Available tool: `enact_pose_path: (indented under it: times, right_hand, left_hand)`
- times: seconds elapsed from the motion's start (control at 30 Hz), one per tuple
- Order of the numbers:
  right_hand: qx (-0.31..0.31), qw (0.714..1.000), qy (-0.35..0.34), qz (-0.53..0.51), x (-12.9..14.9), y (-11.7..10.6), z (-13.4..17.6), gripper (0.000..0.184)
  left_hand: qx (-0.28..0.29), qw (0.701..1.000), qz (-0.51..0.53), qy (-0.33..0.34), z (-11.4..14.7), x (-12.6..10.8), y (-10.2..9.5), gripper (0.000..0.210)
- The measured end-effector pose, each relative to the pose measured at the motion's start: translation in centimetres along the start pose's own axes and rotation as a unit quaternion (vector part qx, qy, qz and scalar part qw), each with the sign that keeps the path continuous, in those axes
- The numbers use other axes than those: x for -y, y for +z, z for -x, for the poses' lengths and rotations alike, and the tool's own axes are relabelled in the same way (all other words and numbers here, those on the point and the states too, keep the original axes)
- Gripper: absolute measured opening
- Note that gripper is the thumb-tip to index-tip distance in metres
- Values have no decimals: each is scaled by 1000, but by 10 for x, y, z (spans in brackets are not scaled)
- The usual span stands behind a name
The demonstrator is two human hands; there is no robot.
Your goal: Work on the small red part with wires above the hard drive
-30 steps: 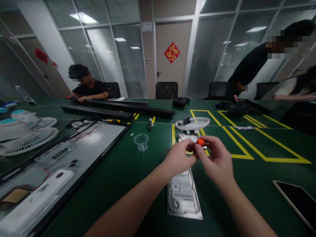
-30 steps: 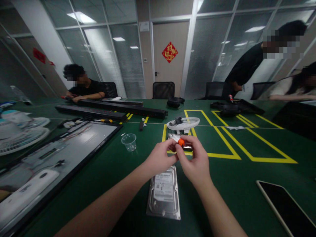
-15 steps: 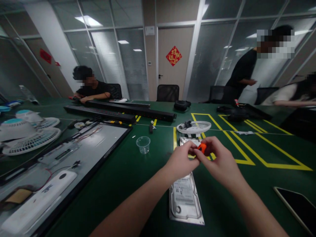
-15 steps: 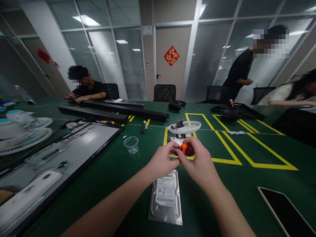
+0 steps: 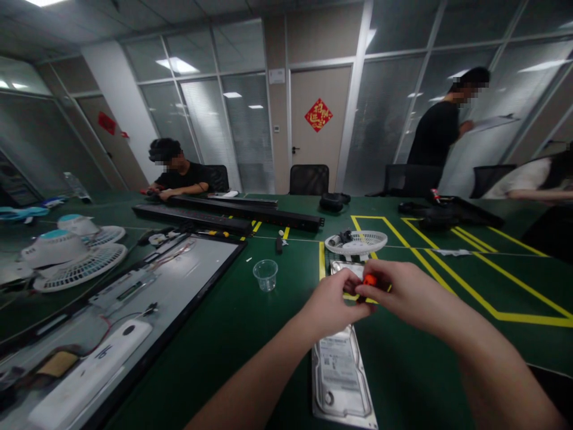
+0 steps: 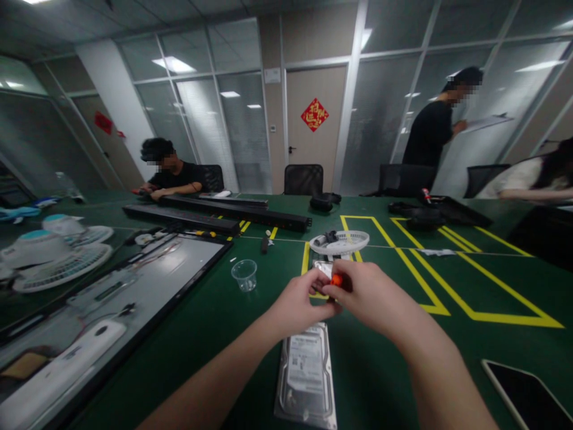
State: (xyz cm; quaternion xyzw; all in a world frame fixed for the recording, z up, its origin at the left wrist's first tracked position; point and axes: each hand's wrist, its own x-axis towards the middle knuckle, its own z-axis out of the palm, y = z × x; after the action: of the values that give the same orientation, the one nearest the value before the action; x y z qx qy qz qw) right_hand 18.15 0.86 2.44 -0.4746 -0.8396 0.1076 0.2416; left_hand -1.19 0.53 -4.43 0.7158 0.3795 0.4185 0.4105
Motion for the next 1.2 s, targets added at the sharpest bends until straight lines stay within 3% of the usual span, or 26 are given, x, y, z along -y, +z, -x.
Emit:
enact_pose_path:
  times: [0.13, 0.3, 0.5, 0.7, 0.9, 1.0, 1.1, 1.2]
  right_hand:
    - [-11, 1000, 13, 27, 9, 4, -2, 24]
    - [-13, 1000, -7, 4, 11, 5, 2, 12]
    - [24, 998, -50, -28, 13, -1, 7, 28]
    - [13, 1000, -5, -19, 20, 1, 3, 13]
    - [11, 999, 33, 25, 23, 4, 0, 15]
    - [10, 1000, 11, 2, 21, 4, 4, 7]
    - [24, 998, -34, -45, 18, 4, 8, 32]
    - [28, 997, -51, -53, 13, 6, 8, 35]
  left_hand:
    - [22, 999, -13, -23, -3, -7, -2, 28]
    - [66, 996, 8, -54, -9, -16, -9, 26]
    - [95, 994, 5, -47, -13, -11, -14, 23]
    - [97, 992, 35, -70, -15, -13, -17, 43]
    - [125, 989, -20, -74, -17, -18, -19, 16]
    - [117, 991, 10, -72, -17, -15, -19, 32]
    - [94, 995, -19, -39, -15, -16, -20, 43]
    - [71, 995, -56, -40, -13, -20, -22, 37]
